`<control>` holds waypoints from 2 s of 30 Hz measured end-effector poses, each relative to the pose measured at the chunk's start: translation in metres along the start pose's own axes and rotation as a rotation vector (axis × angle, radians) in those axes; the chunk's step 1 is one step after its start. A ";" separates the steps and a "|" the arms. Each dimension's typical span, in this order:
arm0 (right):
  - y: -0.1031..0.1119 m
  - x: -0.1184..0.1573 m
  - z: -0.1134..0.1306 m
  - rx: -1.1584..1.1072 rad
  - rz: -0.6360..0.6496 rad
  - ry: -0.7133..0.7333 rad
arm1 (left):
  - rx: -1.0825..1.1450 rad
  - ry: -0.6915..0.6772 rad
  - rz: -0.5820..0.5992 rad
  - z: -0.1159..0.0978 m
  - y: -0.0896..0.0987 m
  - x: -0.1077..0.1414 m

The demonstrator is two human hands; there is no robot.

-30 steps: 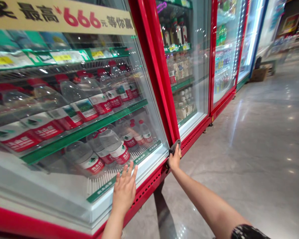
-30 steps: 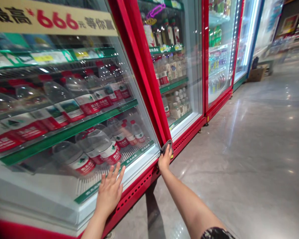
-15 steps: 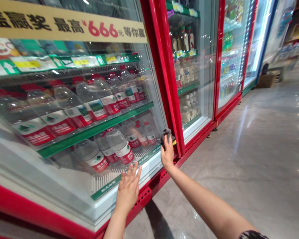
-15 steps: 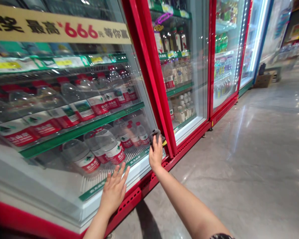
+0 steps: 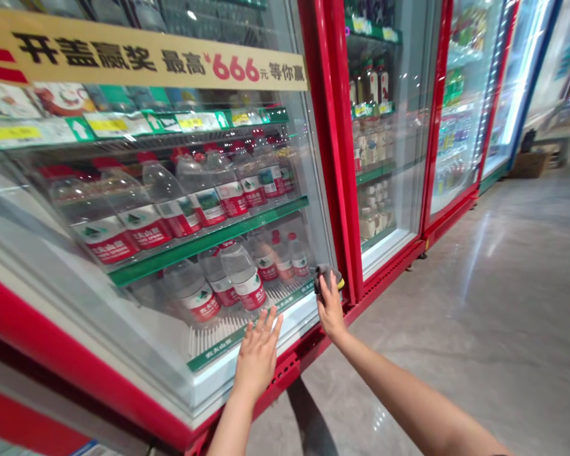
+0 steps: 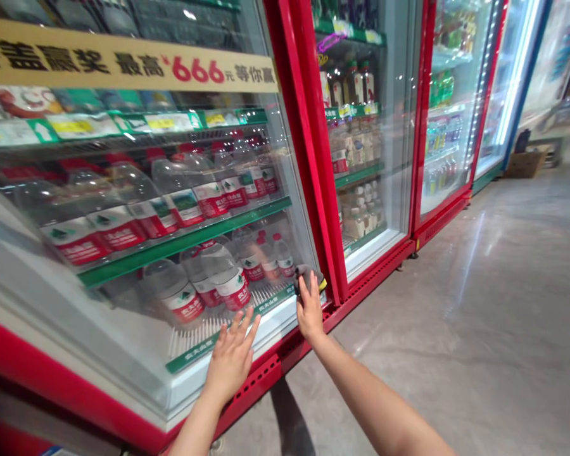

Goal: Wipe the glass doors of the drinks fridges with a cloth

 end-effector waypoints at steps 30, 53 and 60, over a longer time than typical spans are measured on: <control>-0.003 0.064 -0.011 0.291 0.280 0.348 | -0.020 0.041 0.023 0.005 -0.022 0.073; -0.046 0.071 0.068 0.312 0.409 0.474 | -0.035 -0.003 0.147 0.018 -0.019 0.127; -0.022 0.086 0.037 0.359 0.682 0.666 | -0.027 0.002 0.167 0.024 -0.020 0.146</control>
Point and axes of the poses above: each hand's wrist, its own x-axis away from the middle knuckle, its own y-axis out of the back of the hand, z = x × y, the point moved 6 cm from there along -x, towards the middle knuckle, and after that the axes turned 9 degrees about -x, right-handed, at the moved point
